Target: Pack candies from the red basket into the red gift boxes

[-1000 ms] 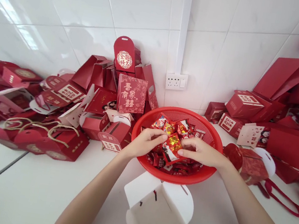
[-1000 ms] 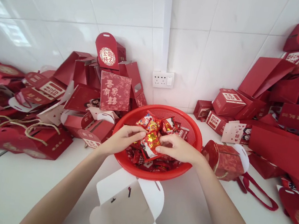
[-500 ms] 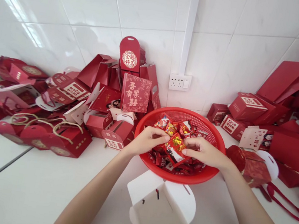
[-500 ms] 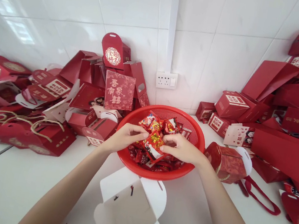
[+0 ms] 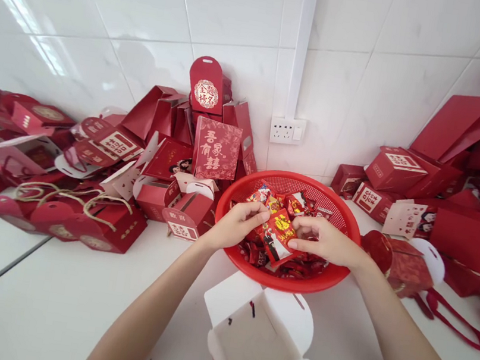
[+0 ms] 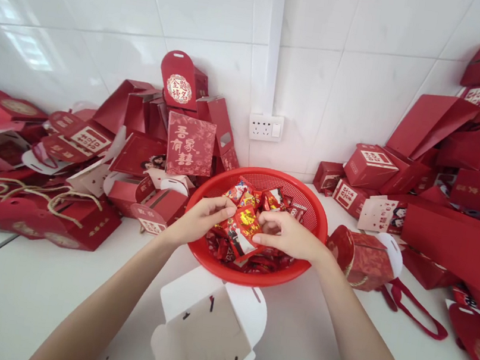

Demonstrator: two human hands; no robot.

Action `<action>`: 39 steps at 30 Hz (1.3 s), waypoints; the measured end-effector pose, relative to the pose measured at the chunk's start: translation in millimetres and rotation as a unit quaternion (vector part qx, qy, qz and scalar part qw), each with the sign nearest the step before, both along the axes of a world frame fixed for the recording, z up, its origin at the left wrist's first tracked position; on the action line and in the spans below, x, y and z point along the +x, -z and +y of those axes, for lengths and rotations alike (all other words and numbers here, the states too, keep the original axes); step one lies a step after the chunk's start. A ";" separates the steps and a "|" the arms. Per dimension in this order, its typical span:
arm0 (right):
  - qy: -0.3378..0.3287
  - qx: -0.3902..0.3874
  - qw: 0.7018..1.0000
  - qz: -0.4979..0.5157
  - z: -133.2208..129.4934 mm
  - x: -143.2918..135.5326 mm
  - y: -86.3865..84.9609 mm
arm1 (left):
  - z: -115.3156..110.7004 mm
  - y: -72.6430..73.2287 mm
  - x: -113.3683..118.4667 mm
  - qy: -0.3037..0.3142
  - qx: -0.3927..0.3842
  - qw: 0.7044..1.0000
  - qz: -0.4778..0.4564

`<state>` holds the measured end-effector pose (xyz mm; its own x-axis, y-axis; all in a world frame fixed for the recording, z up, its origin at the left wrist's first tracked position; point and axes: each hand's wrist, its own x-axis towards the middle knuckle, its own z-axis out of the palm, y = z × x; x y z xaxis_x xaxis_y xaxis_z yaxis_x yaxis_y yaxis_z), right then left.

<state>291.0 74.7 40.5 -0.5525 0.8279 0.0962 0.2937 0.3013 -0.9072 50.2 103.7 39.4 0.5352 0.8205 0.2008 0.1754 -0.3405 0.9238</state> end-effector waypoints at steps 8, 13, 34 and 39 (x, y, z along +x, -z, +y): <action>0.016 0.002 1.000 0.001 0.7 -0.1 -0.5 | 0.4 1.2 -2.5 -0.001 -0.061 0.996 -0.071; 0.067 0.007 0.996 0.061 0.2 2.1 -0.2 | -0.7 0.0 -0.8 -0.017 -0.060 0.993 -0.100; 0.069 -0.077 0.989 0.109 -1.7 6.1 -1.0 | 4.7 -0.3 0.4 -0.017 -0.123 0.983 -0.134; 0.039 -0.068 0.991 0.112 -0.9 3.2 0.2 | 2.5 -0.4 -0.1 0.027 -0.092 0.991 -0.093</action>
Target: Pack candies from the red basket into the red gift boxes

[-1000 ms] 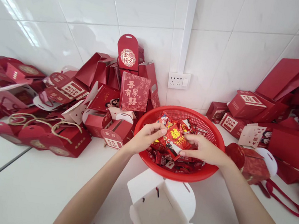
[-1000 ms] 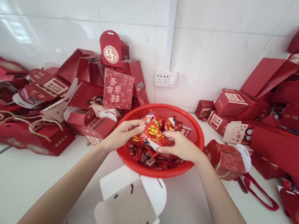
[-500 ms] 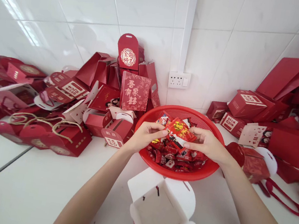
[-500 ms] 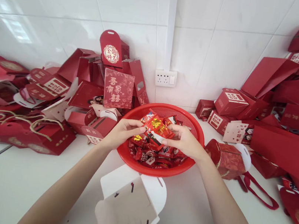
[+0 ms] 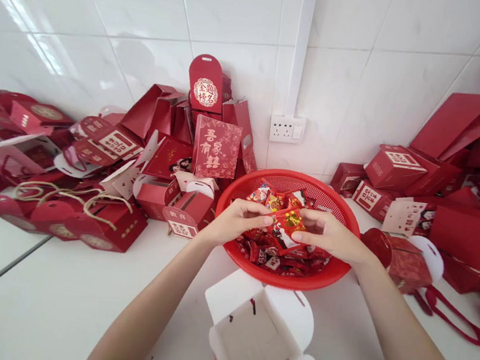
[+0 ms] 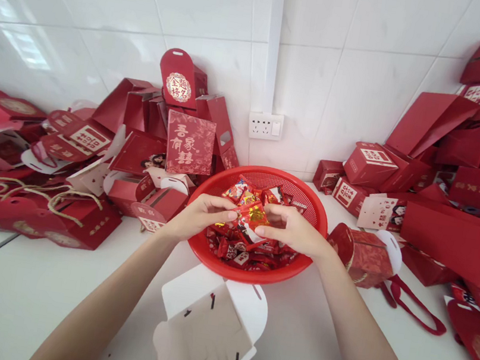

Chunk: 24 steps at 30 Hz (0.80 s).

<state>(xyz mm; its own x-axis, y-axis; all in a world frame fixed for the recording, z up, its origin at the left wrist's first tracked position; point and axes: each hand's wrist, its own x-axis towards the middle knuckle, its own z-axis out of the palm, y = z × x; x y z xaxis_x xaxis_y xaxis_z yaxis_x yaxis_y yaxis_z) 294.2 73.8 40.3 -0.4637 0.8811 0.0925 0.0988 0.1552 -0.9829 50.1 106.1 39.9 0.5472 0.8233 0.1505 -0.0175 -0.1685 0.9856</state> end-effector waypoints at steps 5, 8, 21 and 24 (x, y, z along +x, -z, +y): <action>0.228 0.021 0.961 0.155 9.5 0.8 5.3 | 3.2 5.7 -2.1 -0.047 0.026 0.998 0.037; 0.319 -0.009 0.918 0.236 17.3 5.1 7.4 | 3.9 8.8 -2.2 -0.036 0.073 0.990 0.115; 0.336 -0.069 0.882 0.323 20.4 9.3 2.5 | 0.4 1.1 4.0 0.030 0.293 0.900 0.321; 0.340 -0.064 0.877 0.334 22.1 10.1 3.6 | 4.1 -2.1 12.9 0.042 0.318 0.887 0.332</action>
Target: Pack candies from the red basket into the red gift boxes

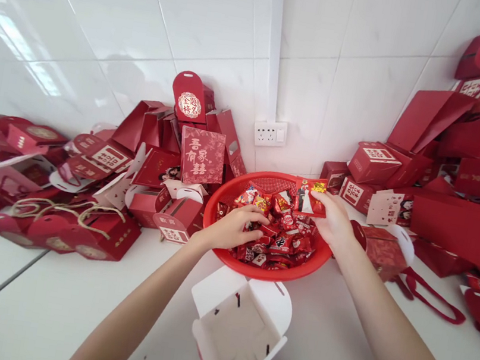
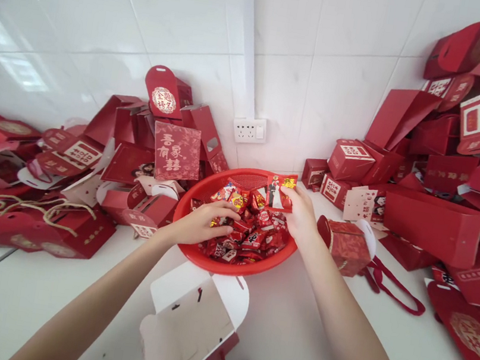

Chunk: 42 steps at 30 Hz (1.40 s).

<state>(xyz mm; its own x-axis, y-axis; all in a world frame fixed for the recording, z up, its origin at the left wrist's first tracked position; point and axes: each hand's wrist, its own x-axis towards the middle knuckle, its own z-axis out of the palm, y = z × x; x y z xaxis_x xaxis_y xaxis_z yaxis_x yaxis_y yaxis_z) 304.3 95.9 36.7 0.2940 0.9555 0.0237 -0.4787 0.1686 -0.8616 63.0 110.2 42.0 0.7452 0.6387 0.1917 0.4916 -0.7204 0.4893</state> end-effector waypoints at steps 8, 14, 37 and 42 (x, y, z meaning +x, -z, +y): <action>0.039 0.034 0.999 0.014 5.1 2.0 4.1 | 13.7 -8.6 67.8 0.078 0.041 0.983 0.162; 0.075 0.040 0.996 0.029 11.0 5.0 9.3 | 31.5 -4.5 101.1 0.034 0.075 0.956 0.281; 0.073 0.023 0.997 0.031 3.2 1.5 3.1 | 60.0 -6.9 60.6 -0.133 0.014 0.990 0.037; 0.068 0.022 0.997 0.031 2.2 1.3 1.8 | 76.0 -3.4 56.2 -0.152 -0.025 0.980 -0.127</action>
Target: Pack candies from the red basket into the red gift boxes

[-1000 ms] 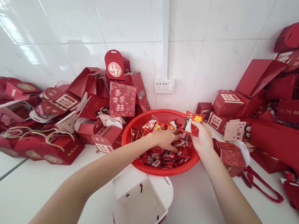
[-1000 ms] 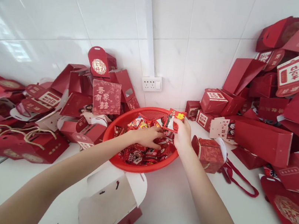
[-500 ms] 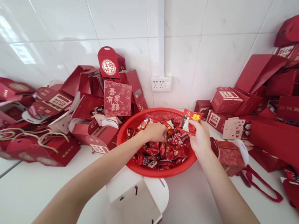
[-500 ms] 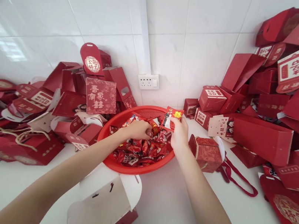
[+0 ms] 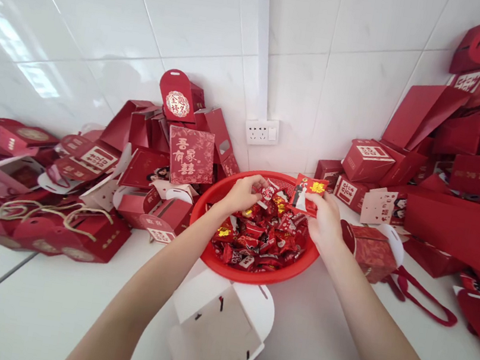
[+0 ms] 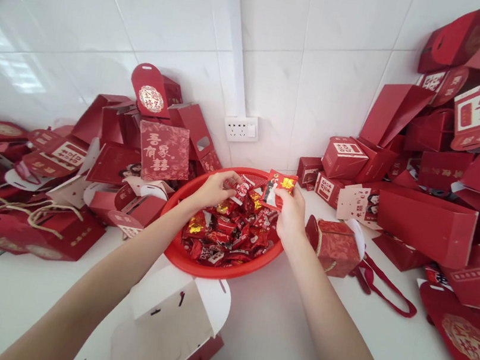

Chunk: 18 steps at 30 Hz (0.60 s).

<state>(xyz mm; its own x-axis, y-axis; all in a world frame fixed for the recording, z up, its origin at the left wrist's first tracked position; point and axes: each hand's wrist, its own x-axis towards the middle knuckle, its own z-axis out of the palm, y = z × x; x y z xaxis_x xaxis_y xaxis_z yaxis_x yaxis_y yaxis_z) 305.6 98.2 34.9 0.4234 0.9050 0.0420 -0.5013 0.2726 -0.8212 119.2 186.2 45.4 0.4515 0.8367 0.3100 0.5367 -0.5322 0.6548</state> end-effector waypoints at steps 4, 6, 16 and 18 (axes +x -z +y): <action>-0.013 -0.003 1.000 -0.006 0.2 -0.5 0.2 | 4.4 0.1 1.4 0.020 -0.026 0.992 -0.119; -0.021 -0.006 1.000 -0.008 0.4 -1.0 0.2 | 2.5 -0.7 2.9 0.045 -0.042 0.985 -0.161; -0.022 -0.002 1.000 0.004 2.0 -2.3 0.0 | -12.7 -5.9 11.0 -0.025 0.005 0.994 -0.103; -0.011 0.000 1.000 0.007 2.2 -2.0 0.6 | -13.9 -8.2 9.6 -0.078 0.044 0.992 -0.086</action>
